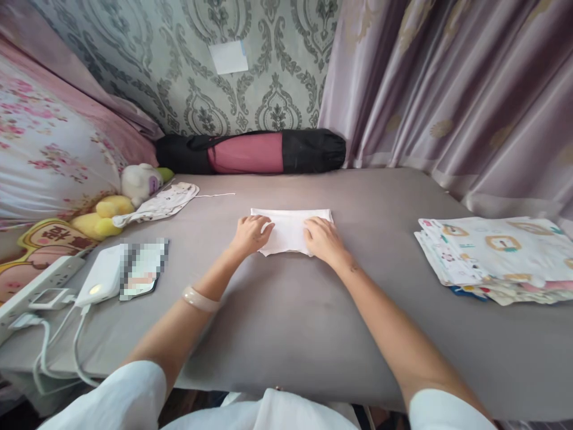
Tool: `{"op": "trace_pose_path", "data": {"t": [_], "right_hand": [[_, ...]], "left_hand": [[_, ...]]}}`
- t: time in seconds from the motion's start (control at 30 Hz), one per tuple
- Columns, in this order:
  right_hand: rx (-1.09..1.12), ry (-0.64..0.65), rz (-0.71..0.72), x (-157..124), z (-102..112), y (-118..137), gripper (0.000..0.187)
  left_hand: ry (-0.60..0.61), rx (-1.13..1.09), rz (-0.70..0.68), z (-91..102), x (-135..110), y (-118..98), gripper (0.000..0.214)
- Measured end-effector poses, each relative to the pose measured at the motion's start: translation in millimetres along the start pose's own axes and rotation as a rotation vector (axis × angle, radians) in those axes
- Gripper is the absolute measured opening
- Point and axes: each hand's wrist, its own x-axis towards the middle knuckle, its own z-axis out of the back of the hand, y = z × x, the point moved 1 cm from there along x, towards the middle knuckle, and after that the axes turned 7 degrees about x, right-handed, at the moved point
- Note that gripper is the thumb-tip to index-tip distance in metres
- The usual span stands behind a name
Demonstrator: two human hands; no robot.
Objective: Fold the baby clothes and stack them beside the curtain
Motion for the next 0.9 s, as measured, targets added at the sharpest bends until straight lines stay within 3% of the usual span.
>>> {"op": "trace_pose_path", "data": {"t": [0.17,0.4,0.9], "right_hand": [[-0.015,0.083,-0.043,32,-31,24,0.055],[-0.031,0.143,-0.063,34,-47,22,0.057],[-0.011,0.133,-0.006,42,-50,18,0.058]], "left_hand": [[-0.009,0.027,-0.014,-27.9,27,-35,0.047],[0.056,0.069,-0.035,-56.5,34,-32,0.055],[-0.001,0.049,-0.059,-54.6,40,-26,0.051]]}}
